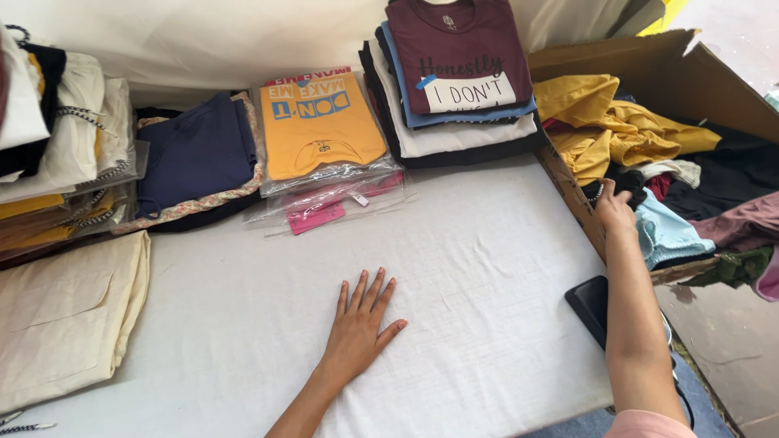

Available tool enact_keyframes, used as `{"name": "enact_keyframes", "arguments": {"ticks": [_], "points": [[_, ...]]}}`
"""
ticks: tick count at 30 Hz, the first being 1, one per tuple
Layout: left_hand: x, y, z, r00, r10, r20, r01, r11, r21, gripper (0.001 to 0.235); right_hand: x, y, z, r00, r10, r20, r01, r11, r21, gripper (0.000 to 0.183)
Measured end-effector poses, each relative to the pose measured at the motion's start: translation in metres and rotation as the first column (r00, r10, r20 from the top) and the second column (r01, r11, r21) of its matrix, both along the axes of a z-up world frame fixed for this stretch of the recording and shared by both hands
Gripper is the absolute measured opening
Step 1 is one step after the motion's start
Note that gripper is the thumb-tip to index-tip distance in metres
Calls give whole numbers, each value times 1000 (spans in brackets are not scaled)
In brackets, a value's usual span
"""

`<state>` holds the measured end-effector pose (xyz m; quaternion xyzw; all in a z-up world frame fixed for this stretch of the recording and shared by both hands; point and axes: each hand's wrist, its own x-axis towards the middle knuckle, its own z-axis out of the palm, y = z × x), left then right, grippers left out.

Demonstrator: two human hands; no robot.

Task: The person folds three pairs of trousers on a white table. They first fold a yellow pair, then a beige pair, and finally a dark brown pair, placing each folded item on a stack to the left.

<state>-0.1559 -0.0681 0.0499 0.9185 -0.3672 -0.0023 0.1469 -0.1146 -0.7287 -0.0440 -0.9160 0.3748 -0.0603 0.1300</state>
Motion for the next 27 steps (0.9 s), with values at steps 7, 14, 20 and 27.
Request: {"name": "enact_keyframes", "arguments": {"ticks": [7,14,20,27], "points": [[0,0,2,1000,-8,-15,7,1000,-11,77,11,-74,-72,988,-141,-58,148,978,150,58],[-3,1,3,1000,-6,-31,5,1000,-27,76,-12,25,40,996,-70,56,83,962,-260,87],[1,1,2,999,-33,17,35,996,-87,76,-29,8,109,997,-72,6,71,960,-270,114],[0,6,-7,998,-36,52,42,992,-120,76,-79,-17,246,985,146,89,-106,930,-352,52]]}}
